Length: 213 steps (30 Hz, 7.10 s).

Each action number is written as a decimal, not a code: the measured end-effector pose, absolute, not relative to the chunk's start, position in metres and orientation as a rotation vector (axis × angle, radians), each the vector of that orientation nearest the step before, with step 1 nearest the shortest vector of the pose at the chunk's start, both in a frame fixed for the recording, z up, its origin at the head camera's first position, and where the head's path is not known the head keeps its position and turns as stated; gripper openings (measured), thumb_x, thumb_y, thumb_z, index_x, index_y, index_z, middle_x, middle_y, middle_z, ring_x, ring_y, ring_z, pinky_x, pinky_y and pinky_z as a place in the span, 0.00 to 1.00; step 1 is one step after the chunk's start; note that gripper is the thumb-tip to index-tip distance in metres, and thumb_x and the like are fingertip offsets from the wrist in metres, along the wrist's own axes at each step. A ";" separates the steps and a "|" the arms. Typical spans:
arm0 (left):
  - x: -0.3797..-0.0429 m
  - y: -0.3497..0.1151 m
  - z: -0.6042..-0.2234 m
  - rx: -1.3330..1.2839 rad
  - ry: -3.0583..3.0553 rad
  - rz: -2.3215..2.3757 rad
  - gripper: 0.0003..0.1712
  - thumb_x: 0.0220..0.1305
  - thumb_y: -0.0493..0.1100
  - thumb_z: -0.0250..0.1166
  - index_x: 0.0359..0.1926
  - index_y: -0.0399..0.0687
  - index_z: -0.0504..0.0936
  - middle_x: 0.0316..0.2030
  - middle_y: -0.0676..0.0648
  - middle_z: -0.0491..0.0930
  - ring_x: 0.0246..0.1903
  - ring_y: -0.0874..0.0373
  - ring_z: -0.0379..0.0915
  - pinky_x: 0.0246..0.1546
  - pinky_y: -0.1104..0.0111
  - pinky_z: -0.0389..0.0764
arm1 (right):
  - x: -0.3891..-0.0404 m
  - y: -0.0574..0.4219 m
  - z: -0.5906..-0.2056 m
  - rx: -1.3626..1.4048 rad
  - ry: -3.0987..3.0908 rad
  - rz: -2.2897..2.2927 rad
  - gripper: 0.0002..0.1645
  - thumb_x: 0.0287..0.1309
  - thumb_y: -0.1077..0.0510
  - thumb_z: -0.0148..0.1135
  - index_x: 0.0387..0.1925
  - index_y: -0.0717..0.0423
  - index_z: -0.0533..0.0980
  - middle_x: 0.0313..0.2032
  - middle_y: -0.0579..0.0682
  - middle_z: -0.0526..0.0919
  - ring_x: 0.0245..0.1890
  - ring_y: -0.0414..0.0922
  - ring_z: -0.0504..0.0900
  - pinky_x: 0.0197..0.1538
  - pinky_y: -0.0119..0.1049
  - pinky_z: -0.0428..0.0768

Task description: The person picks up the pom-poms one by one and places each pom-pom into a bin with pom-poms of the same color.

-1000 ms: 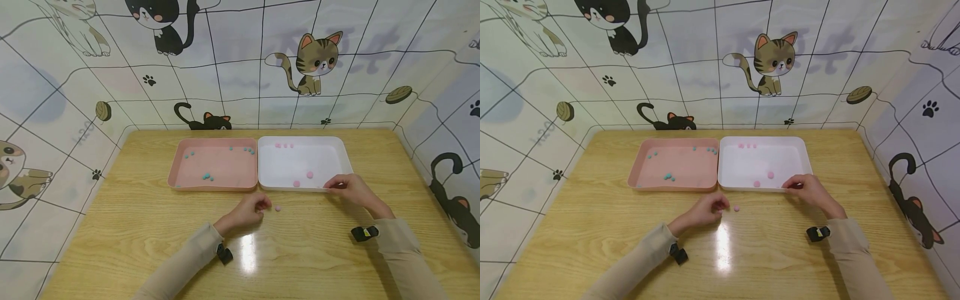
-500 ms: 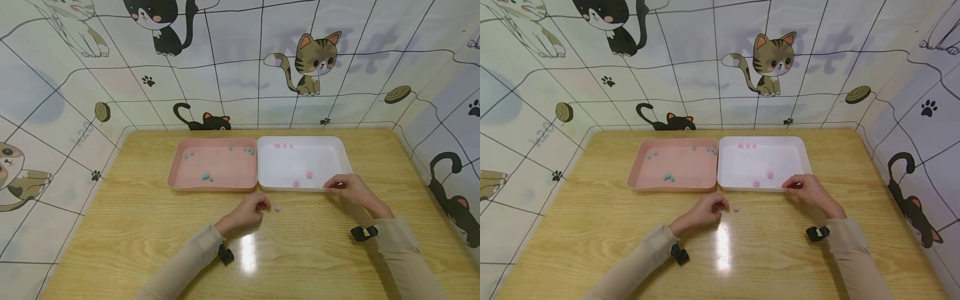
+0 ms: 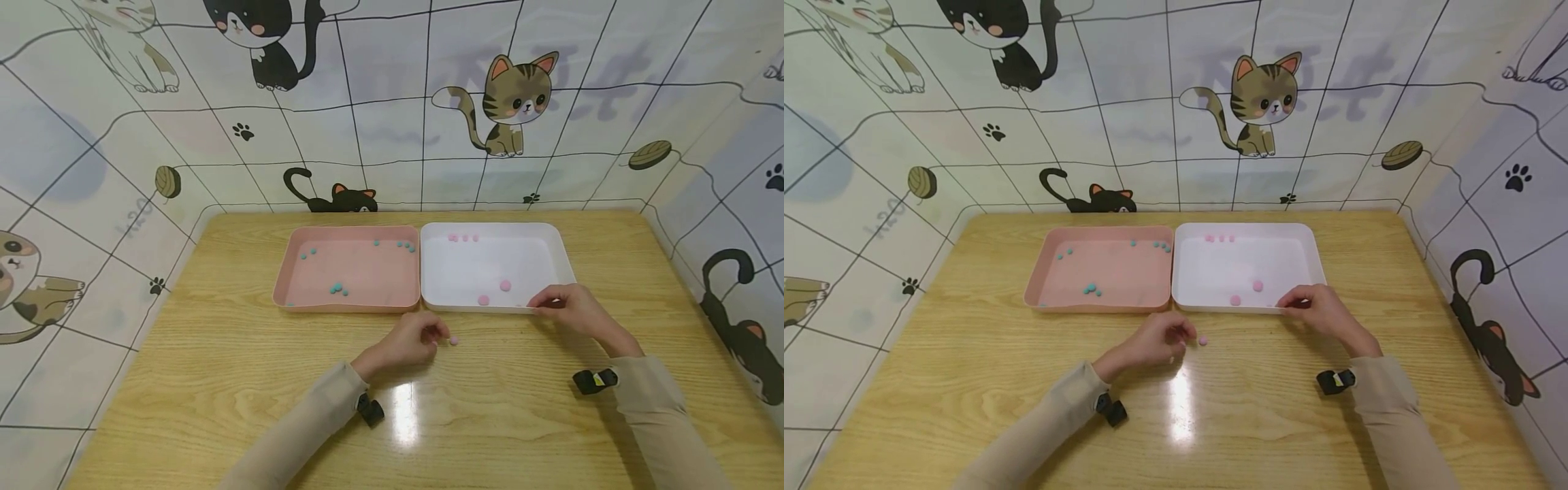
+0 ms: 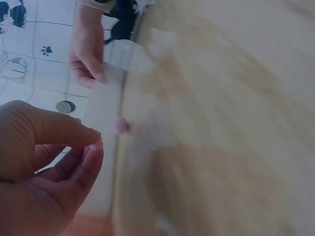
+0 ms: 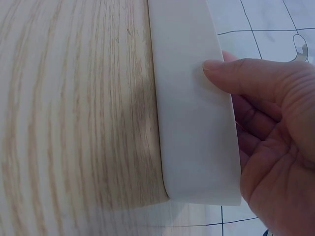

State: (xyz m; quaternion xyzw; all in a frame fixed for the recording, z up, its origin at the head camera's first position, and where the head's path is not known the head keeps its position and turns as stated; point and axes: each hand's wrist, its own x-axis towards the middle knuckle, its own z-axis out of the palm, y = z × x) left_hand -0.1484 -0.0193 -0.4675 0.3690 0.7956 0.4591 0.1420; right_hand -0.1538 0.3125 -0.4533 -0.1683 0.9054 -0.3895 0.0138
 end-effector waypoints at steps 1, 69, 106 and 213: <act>-0.149 -0.017 -0.465 1.057 2.269 1.353 0.13 0.49 0.20 0.57 0.36 0.33 0.79 0.35 0.41 0.80 0.34 0.55 0.76 0.37 0.76 0.76 | -0.154 0.313 -0.453 -0.525 2.819 -1.213 0.06 0.48 0.71 0.67 0.28 0.59 0.82 0.26 0.46 0.83 0.28 0.30 0.75 0.31 0.24 0.76; -0.260 0.058 -0.413 0.460 2.203 1.850 0.10 0.59 0.28 0.61 0.43 0.37 0.79 0.37 0.45 0.79 0.38 0.60 0.74 0.37 0.75 0.76 | -0.152 0.310 -0.447 -0.498 2.790 -1.226 0.05 0.48 0.72 0.66 0.28 0.61 0.82 0.27 0.51 0.83 0.29 0.31 0.75 0.31 0.24 0.76; -0.186 0.027 -0.432 0.987 2.241 1.683 0.08 0.56 0.25 0.60 0.37 0.33 0.78 0.37 0.35 0.79 0.36 0.53 0.76 0.40 0.76 0.76 | -0.152 0.312 -0.449 -0.504 2.805 -1.227 0.06 0.48 0.72 0.67 0.28 0.60 0.82 0.26 0.49 0.83 0.28 0.30 0.75 0.31 0.23 0.76; -0.203 0.040 -0.426 0.992 2.258 1.534 0.07 0.56 0.26 0.61 0.38 0.30 0.79 0.33 0.40 0.79 0.33 0.59 0.74 0.37 0.78 0.75 | -0.156 0.315 -0.452 -0.500 2.770 -1.224 0.06 0.49 0.72 0.66 0.29 0.62 0.82 0.28 0.48 0.83 0.29 0.30 0.74 0.31 0.24 0.76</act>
